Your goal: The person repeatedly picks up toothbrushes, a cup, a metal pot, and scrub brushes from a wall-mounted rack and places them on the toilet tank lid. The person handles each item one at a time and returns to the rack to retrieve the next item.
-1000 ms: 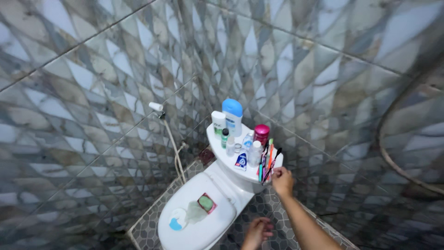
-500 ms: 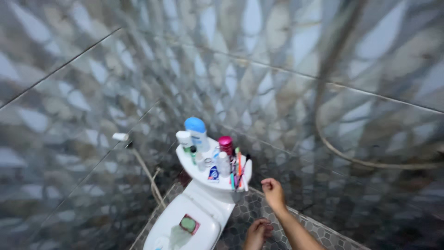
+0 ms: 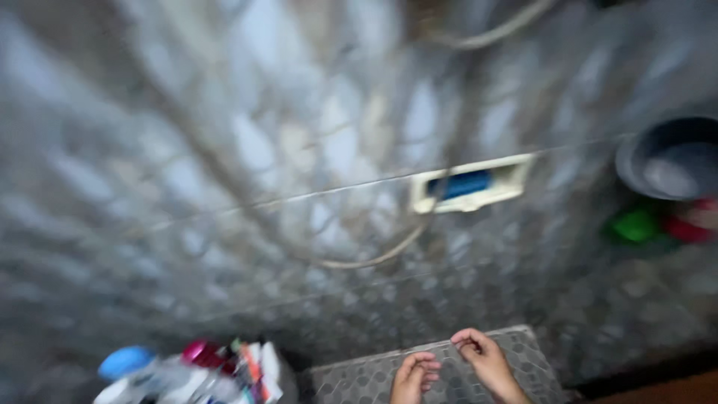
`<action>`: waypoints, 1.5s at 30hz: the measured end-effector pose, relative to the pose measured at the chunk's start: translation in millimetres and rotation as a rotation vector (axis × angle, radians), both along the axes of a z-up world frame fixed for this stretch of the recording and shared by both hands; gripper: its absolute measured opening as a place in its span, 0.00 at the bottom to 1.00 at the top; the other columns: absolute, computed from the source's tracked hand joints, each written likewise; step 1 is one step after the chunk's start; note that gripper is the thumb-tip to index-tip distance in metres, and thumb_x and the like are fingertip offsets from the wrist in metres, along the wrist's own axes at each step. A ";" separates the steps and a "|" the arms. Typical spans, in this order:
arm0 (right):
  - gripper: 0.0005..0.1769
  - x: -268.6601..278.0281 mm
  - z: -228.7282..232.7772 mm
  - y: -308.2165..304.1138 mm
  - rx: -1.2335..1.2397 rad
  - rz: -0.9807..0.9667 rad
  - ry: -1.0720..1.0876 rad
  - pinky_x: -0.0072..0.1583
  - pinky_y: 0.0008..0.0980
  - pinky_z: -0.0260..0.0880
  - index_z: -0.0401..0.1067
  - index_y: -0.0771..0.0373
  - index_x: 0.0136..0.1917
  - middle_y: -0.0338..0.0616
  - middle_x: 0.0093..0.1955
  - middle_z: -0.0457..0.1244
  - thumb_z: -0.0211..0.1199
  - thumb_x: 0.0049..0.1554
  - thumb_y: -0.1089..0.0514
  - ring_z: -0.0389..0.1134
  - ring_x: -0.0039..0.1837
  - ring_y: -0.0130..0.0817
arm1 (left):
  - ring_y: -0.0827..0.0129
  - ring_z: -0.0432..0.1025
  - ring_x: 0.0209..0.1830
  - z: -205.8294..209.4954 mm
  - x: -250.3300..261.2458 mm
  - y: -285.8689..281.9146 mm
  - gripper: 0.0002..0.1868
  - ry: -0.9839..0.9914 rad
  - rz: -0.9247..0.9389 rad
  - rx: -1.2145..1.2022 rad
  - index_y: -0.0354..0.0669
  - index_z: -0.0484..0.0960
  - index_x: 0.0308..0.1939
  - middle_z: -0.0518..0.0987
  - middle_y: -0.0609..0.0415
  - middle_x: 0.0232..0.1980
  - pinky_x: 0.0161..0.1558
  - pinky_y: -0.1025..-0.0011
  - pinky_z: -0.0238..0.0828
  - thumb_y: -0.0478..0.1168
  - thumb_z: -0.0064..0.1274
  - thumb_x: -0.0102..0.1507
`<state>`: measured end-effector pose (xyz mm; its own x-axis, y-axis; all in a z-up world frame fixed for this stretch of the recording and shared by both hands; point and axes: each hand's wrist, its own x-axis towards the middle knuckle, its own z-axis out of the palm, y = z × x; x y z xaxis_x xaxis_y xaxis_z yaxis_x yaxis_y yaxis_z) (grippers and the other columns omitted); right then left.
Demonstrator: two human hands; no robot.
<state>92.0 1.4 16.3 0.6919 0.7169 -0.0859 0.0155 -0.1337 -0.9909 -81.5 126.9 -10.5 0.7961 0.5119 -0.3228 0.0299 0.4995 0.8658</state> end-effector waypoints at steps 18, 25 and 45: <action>0.07 184.6 118.0 -282.8 0.226 -0.397 -0.098 0.51 0.24 0.66 0.76 0.67 0.51 0.35 0.43 0.66 0.61 0.58 0.67 0.66 0.47 0.22 | 0.76 0.77 0.43 84.7 280.9 -212.1 0.17 -0.170 -0.625 0.110 0.46 0.80 0.57 0.86 0.57 0.50 0.45 0.76 0.70 0.43 0.42 0.69; 0.08 199.3 203.0 -315.8 0.236 -0.547 -0.282 0.50 0.23 0.64 0.76 0.67 0.51 0.36 0.45 0.63 0.62 0.58 0.68 0.64 0.48 0.22 | 0.71 0.77 0.51 226.2 323.0 -244.5 0.13 -0.449 -0.616 0.376 0.41 0.79 0.56 0.84 0.53 0.51 0.56 0.71 0.73 0.39 0.47 0.69; 0.08 234.3 472.4 -240.2 -0.003 -1.072 -1.103 0.56 0.31 0.66 0.77 0.63 0.49 0.43 0.53 0.67 0.62 0.55 0.66 0.68 0.55 0.35 | 0.54 0.74 0.59 521.5 437.9 -188.7 0.13 -1.110 -0.437 0.999 0.37 0.80 0.53 0.80 0.45 0.54 0.61 0.64 0.68 0.32 0.50 0.64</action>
